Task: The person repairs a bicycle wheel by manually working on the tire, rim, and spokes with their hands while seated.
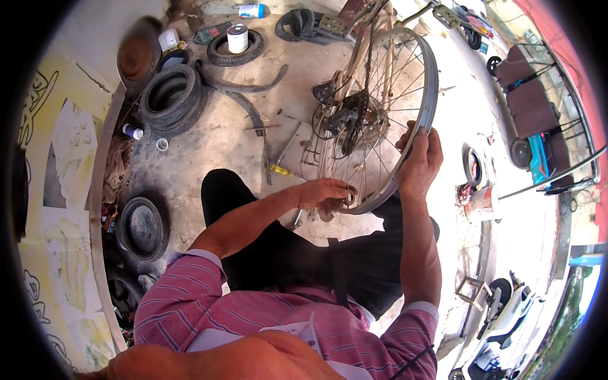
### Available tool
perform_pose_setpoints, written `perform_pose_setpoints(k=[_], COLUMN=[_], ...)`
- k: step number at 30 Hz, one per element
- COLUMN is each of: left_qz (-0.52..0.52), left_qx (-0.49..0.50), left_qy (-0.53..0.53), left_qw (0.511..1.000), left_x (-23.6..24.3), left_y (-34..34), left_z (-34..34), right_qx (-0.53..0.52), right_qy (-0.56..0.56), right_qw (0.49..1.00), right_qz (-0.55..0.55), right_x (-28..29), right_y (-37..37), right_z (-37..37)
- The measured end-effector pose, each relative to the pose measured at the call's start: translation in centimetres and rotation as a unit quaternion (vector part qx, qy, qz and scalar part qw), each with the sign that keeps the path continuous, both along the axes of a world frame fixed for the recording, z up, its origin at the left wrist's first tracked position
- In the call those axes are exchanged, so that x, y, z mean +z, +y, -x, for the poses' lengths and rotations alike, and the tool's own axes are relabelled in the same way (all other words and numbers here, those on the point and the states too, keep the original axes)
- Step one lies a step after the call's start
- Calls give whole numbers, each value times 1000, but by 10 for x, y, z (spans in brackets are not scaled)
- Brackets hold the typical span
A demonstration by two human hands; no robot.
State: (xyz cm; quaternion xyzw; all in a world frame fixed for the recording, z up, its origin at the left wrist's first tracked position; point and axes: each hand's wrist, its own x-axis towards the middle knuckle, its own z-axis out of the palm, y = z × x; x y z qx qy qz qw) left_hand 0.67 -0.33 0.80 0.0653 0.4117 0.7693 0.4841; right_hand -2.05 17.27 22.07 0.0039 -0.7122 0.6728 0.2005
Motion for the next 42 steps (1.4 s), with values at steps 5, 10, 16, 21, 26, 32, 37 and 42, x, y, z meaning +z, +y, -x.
perform_pose_setpoints(k=[5, 10, 16, 21, 26, 32, 37, 42], left_qz=[40, 121, 148, 139, 115, 173, 168, 192], left_qx=[26, 52, 77, 81, 110, 111, 127, 125], left_qy=[38, 83, 111, 111, 134, 165, 160, 170], left_qw=[998, 988, 980, 981, 978, 965, 964, 958], left_x=[15, 25, 40, 48, 37, 26, -3, -15], left_y=[1, 5, 5, 5, 10, 19, 28, 34], left_z=[-6, -9, -14, -15, -14, -11, -6, -3], right_qx=[11, 6, 8, -1, 5, 18, 15, 18], right_qy=[19, 14, 16, 10, 21, 29, 24, 30], right_qw=[1000, 1000, 1000, 999, 999, 999, 1000, 999], right_qz=[-3, -15, -14, -33, -36, -19, -10, -4], right_x=[-4, -3, -2, -1, -3, -5, -5, -6], right_y=[3, 3, 0, 1, -1, 1, -1, 1], right_z=[3, 2, 0, 0, 0, 0, 0, 0])
